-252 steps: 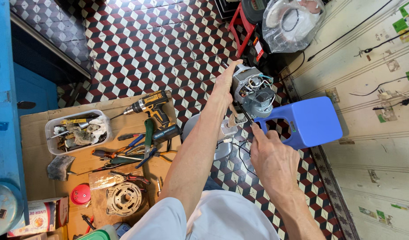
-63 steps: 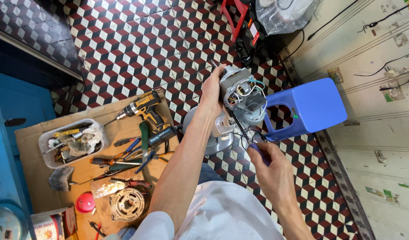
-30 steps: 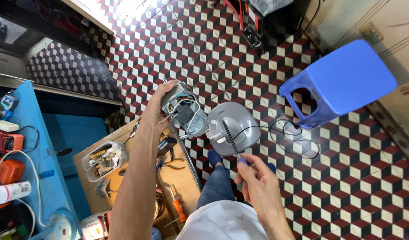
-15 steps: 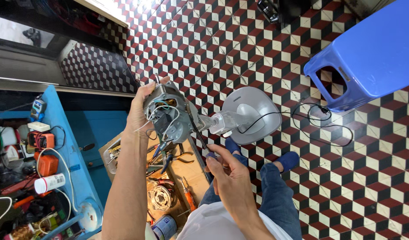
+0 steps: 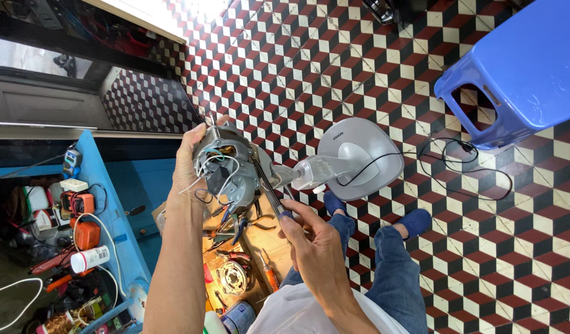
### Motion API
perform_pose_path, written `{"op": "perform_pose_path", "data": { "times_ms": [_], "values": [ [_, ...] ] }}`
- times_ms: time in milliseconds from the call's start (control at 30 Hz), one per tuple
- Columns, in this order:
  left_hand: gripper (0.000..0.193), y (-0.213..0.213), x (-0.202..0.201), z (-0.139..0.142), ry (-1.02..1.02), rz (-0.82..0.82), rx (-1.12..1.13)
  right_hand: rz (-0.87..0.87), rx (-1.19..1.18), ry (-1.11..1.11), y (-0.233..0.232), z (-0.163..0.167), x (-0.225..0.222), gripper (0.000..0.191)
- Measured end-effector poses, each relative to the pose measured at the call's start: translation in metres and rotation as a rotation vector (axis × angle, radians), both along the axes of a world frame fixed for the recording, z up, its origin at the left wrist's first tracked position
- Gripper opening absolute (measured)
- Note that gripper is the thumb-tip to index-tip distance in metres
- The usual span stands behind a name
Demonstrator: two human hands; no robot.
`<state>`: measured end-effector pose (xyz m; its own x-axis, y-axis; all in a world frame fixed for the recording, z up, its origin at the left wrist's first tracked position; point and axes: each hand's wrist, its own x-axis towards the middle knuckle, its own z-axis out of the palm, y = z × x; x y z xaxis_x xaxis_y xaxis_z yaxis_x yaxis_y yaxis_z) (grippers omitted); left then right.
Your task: The person disassembles a fan motor, uses a screwdriver and pliers to adjust internal components, and reassembles the motor housing. The person also handles a fan blade and a multimeter on the workbench.
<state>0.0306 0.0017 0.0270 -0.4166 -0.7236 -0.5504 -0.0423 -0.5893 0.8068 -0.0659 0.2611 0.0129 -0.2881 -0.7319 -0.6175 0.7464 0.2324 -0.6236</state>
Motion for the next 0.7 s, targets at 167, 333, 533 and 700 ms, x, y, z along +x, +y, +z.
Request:
{"op": "perform_pose_path", "data": {
  "times_ms": [167,333,533,700],
  "values": [
    [0.065,0.000,-0.002,0.003,0.022,0.018,0.039,0.000,0.031,-0.016,-0.012,0.002,0.002,0.045],
    [0.065,-0.003,-0.003,0.005,0.041,0.026,0.059,0.004,0.024,-0.005,-0.016,0.000,0.003,0.044],
    [0.064,-0.006,0.001,0.000,0.076,-0.010,0.046,0.014,0.022,0.054,-0.016,0.004,0.001,0.043],
    [0.068,-0.009,0.001,-0.001,0.079,0.002,0.074,0.000,0.078,0.042,-0.016,0.008,-0.001,0.043]
  ]
}}
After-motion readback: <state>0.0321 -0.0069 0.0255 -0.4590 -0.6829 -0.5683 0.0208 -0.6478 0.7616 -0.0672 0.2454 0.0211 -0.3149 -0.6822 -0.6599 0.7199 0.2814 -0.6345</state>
